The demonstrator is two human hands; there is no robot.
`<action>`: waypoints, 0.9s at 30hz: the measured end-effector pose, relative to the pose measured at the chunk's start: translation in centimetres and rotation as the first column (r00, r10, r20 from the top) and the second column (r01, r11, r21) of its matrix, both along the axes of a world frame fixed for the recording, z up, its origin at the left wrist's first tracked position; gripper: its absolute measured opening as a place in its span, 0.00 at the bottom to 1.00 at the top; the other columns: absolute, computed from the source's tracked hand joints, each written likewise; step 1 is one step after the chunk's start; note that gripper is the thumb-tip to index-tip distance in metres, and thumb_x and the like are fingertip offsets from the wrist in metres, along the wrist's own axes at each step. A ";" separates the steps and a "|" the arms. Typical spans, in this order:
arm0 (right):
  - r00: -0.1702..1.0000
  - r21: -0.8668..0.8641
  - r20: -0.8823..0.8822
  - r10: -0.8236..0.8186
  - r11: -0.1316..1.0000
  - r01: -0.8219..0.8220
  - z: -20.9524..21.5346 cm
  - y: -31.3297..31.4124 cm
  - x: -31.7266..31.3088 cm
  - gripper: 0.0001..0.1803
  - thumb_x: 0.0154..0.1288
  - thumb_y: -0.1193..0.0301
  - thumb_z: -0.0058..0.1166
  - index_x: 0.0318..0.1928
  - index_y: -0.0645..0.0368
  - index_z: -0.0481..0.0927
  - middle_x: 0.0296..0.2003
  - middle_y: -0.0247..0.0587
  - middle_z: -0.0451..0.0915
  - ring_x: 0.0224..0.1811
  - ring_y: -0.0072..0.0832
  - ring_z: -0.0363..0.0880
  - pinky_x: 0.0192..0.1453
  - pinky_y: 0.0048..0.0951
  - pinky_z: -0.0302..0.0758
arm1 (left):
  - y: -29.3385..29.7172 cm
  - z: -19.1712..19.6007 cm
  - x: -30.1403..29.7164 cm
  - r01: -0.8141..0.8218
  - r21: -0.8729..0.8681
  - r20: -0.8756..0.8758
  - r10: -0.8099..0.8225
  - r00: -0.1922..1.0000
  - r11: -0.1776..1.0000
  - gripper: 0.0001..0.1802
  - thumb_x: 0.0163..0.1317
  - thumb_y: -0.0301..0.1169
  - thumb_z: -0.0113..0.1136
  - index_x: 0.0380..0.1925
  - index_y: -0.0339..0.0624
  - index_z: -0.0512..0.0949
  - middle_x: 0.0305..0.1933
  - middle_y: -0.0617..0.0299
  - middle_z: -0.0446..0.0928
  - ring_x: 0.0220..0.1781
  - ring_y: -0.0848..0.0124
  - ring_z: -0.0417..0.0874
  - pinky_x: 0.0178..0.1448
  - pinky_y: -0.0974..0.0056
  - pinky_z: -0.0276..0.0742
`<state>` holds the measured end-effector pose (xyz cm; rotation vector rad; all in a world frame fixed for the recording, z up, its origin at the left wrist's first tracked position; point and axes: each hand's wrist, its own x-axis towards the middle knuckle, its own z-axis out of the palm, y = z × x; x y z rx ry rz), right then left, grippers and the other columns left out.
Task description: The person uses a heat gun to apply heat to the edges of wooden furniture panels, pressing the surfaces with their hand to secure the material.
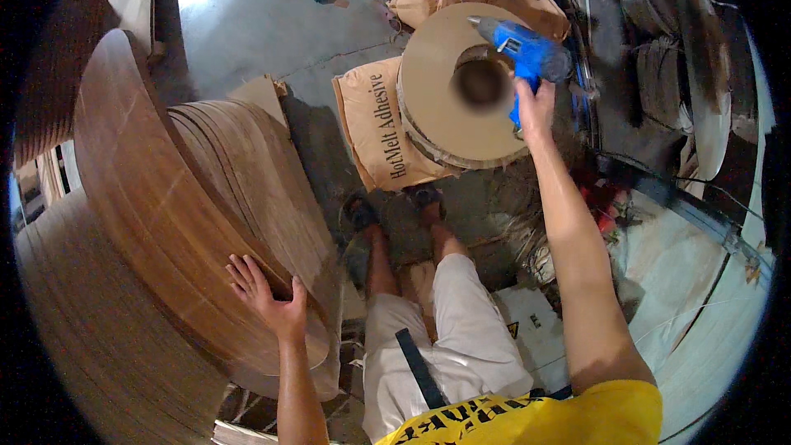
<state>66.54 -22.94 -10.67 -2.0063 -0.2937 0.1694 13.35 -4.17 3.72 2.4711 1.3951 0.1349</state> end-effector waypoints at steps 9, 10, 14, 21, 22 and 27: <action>0.874 -0.697 0.327 0.359 0.717 -0.034 -3.2 5.9 -4.7 0.32 0.70 0.76 0.55 0.74 0.51 0.66 0.68 0.56 0.74 0.67 0.59 0.75 0.70 0.58 0.72 | -0.2 2.1 -2.0 -0.033 -0.041 -0.006 0.033 0.999 0.999 0.55 0.56 0.32 0.73 0.83 0.45 0.57 0.89 0.49 0.49 0.91 0.49 0.44 0.88 0.39 0.35; 0.871 -0.729 0.301 0.387 0.683 -0.051 -5.3 4.4 -3.7 0.35 0.69 0.76 0.57 0.75 0.53 0.64 0.69 0.57 0.73 0.67 0.60 0.74 0.70 0.59 0.71 | -1.3 2.8 -0.7 -0.085 -0.137 -0.006 0.085 0.996 0.987 0.51 0.59 0.33 0.71 0.83 0.44 0.59 0.89 0.49 0.51 0.90 0.49 0.46 0.88 0.39 0.36; 0.921 -0.730 0.093 0.378 0.655 -0.195 -7.2 3.4 -4.0 0.45 0.62 0.74 0.66 0.77 0.59 0.59 0.70 0.62 0.70 0.70 0.60 0.69 0.74 0.56 0.67 | -4.3 4.3 -4.4 -0.166 -0.161 0.008 0.170 0.985 0.973 0.43 0.63 0.37 0.67 0.79 0.42 0.66 0.86 0.47 0.58 0.88 0.50 0.54 0.88 0.40 0.40; 0.963 -0.734 0.117 0.244 0.674 -0.082 -5.4 3.5 -3.8 0.37 0.65 0.65 0.62 0.73 0.62 0.67 0.67 0.63 0.72 0.68 0.59 0.72 0.74 0.55 0.67 | -8.2 4.2 -18.5 -0.650 0.082 0.012 0.651 0.759 0.756 0.38 0.68 0.38 0.65 0.76 0.39 0.68 0.83 0.45 0.63 0.83 0.47 0.64 0.84 0.38 0.55; 0.977 -0.674 0.048 0.208 0.729 -0.122 -4.0 5.3 -6.1 0.36 0.65 0.64 0.63 0.71 0.63 0.68 0.66 0.61 0.73 0.68 0.59 0.72 0.74 0.55 0.67 | -8.8 3.4 -23.1 -0.749 0.130 0.073 0.747 0.661 0.650 0.38 0.68 0.39 0.65 0.77 0.40 0.67 0.83 0.44 0.62 0.82 0.46 0.65 0.83 0.38 0.57; 0.914 -0.410 0.105 0.392 0.854 -0.320 2.9 16.5 -10.4 0.28 0.67 0.68 0.65 0.65 0.65 0.76 0.62 0.56 0.77 0.65 0.49 0.77 0.71 0.49 0.72 | -8.9 2.2 -21.7 -0.699 -0.513 0.056 0.794 -0.605 -0.497 0.46 0.75 0.53 0.58 0.82 0.38 0.55 0.86 0.46 0.55 0.82 0.45 0.64 0.82 0.38 0.62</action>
